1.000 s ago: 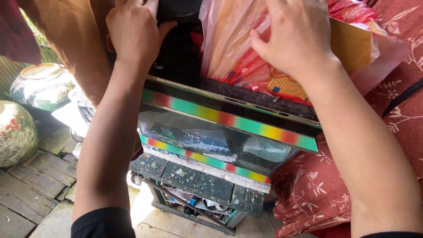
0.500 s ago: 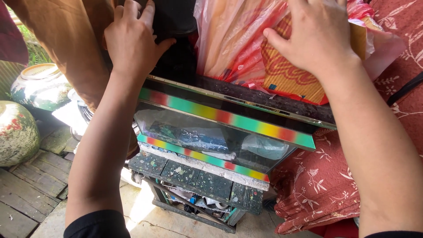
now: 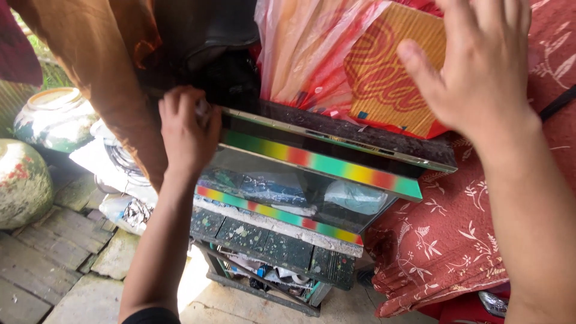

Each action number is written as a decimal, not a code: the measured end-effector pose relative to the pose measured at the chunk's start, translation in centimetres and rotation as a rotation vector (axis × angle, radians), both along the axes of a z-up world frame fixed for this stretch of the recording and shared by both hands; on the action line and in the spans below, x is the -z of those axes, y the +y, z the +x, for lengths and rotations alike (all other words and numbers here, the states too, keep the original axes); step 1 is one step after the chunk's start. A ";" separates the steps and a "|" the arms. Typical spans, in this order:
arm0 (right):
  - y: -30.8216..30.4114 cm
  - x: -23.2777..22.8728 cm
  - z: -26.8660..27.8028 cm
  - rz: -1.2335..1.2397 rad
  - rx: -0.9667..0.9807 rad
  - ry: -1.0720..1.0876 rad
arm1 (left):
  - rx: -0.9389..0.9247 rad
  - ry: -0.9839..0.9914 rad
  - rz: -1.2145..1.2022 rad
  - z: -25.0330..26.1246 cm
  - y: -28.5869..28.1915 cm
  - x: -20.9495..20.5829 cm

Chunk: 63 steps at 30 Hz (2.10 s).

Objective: Sweeping the floor with a broom and wiping a glass display case with a cloth

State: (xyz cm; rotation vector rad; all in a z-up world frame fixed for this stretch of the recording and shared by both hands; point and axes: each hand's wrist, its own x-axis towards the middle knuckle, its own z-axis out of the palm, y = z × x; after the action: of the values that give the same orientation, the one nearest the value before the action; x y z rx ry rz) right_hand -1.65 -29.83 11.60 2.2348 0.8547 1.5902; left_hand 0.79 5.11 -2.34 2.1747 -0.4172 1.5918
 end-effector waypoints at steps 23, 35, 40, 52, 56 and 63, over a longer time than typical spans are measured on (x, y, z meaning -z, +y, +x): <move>-6.6 16.3 -4.8 0.427 -0.092 0.291 | 0.349 -0.056 0.550 -0.8 -16.8 -2.2; -10.1 17.0 -3.8 0.476 -0.146 0.262 | 0.003 0.042 0.578 1.3 -16.5 -1.6; -10.6 17.2 -3.8 0.461 -0.180 0.268 | 0.018 0.113 0.512 1.0 -15.3 -1.8; -11.4 16.6 -4.2 0.412 -0.260 0.286 | 0.254 0.156 0.555 -0.6 -24.4 -1.2; -11.9 16.6 -4.0 0.433 -0.276 0.302 | 0.331 0.168 0.565 -1.2 -27.7 -1.3; -13.2 18.0 -5.5 0.739 -0.449 0.514 | 0.509 0.190 0.339 -5.5 -33.2 -0.5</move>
State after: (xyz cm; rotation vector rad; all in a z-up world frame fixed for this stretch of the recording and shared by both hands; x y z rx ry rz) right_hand -7.14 -43.05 -6.44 3.2594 1.0786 1.7394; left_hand -4.68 -28.06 -1.83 2.1842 -1.1421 1.0856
